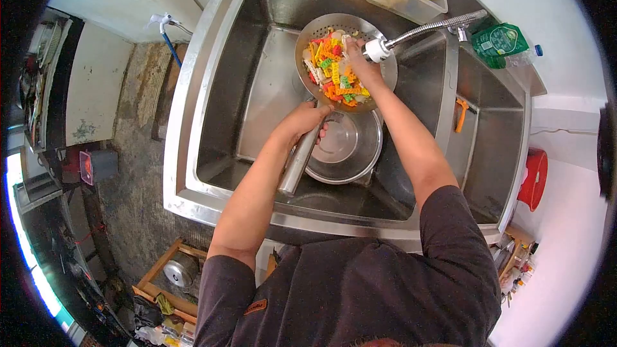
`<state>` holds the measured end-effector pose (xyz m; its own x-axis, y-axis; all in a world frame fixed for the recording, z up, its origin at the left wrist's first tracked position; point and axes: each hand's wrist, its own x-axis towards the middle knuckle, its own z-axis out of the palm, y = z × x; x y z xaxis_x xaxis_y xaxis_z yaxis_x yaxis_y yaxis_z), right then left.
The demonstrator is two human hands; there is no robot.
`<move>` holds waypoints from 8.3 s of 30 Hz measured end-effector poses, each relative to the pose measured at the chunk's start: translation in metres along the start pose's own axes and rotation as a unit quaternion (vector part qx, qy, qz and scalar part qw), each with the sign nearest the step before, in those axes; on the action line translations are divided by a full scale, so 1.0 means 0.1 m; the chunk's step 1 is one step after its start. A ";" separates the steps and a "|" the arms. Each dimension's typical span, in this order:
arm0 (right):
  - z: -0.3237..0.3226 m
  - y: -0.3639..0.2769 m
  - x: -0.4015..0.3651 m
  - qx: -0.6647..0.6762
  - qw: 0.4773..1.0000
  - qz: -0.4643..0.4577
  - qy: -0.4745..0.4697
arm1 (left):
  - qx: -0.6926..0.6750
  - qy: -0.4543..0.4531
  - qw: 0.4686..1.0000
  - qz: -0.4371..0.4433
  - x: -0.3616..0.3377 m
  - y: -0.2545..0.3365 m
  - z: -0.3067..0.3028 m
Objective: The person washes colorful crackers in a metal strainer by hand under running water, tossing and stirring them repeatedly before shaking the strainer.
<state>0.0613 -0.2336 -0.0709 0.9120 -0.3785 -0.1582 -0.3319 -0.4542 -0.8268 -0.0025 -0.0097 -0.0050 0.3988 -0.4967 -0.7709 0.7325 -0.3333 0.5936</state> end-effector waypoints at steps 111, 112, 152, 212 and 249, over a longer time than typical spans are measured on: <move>-0.26 -0.24 -0.45 -0.321 0.834 -0.404 -0.194 | 0.025 -0.017 0.999 0.030 0.09 -0.08 0.00; -0.19 -0.21 -0.43 -0.322 0.835 -0.403 -0.191 | 0.024 -0.020 0.999 0.036 0.08 -0.08 0.01; -0.16 -0.01 -0.30 -0.206 0.963 -0.144 -0.097 | 0.010 -0.014 1.000 0.013 0.14 -0.08 0.02; -0.33 0.50 -0.59 0.204 0.969 0.122 0.067 | 0.057 -0.052 0.997 0.000 -0.54 -0.23 -0.25; -0.09 -0.20 -0.62 -0.169 0.982 -0.073 -0.034 | 0.085 -0.069 0.994 -0.010 -0.31 -0.21 -0.42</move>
<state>0.0096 -0.2079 -0.0397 0.9661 -0.2396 -0.0964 -0.2468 -0.7464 -0.6180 -0.0067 0.0467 -0.0027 0.2978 -0.5897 -0.7507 0.6313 -0.4682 0.6183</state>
